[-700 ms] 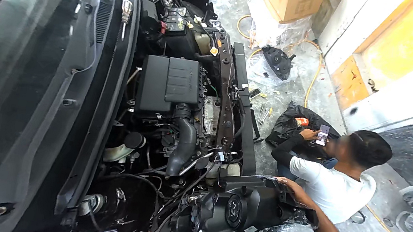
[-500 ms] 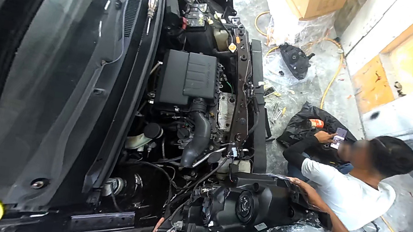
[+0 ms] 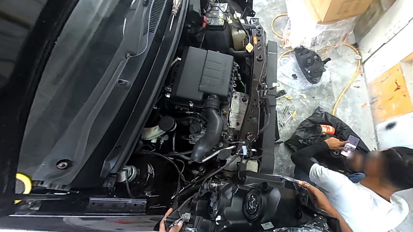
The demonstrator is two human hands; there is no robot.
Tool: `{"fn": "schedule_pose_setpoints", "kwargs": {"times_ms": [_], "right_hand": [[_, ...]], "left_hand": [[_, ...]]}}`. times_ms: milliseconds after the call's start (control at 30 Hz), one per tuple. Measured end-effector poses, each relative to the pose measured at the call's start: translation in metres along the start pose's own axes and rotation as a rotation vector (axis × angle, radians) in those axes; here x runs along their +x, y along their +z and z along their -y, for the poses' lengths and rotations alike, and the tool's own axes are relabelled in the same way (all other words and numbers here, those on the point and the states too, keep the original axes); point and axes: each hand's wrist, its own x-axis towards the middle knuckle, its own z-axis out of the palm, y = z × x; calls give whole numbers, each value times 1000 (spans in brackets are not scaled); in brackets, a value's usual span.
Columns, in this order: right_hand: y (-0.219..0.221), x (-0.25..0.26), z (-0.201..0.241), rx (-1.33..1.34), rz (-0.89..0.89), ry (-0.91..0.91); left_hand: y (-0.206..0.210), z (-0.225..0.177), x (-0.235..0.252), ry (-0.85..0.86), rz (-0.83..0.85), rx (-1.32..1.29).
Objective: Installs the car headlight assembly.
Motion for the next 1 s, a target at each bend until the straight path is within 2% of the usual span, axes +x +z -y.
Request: {"fn": "schedule_pose_setpoints", "kwargs": {"times_ms": [67, 167, 467, 567, 767, 900, 1000], "right_hand": [[-14, 11, -24, -9, 31, -56], [-19, 15, -33, -22, 38, -75], [-5, 5, -6, -54, 25, -14], [-13, 14, -19, -69, 62, -34], [-12, 13, -11, -82, 67, -53], [-1, 3, 15, -195, 21, 8], [-13, 17, -5, -132, 65, -12]], "left_hand": [[0, 0, 0, 0, -6, 5], [0, 0, 0, -4, -10, 4], [5, -1, -2, 7, -36, -21], [5, -2, -1, -1, -46, -35], [8, -5, 1, -14, -53, -80], [8, -6, 1, -11, -50, -95], [6, -4, 1, 0, -47, -70]]}}
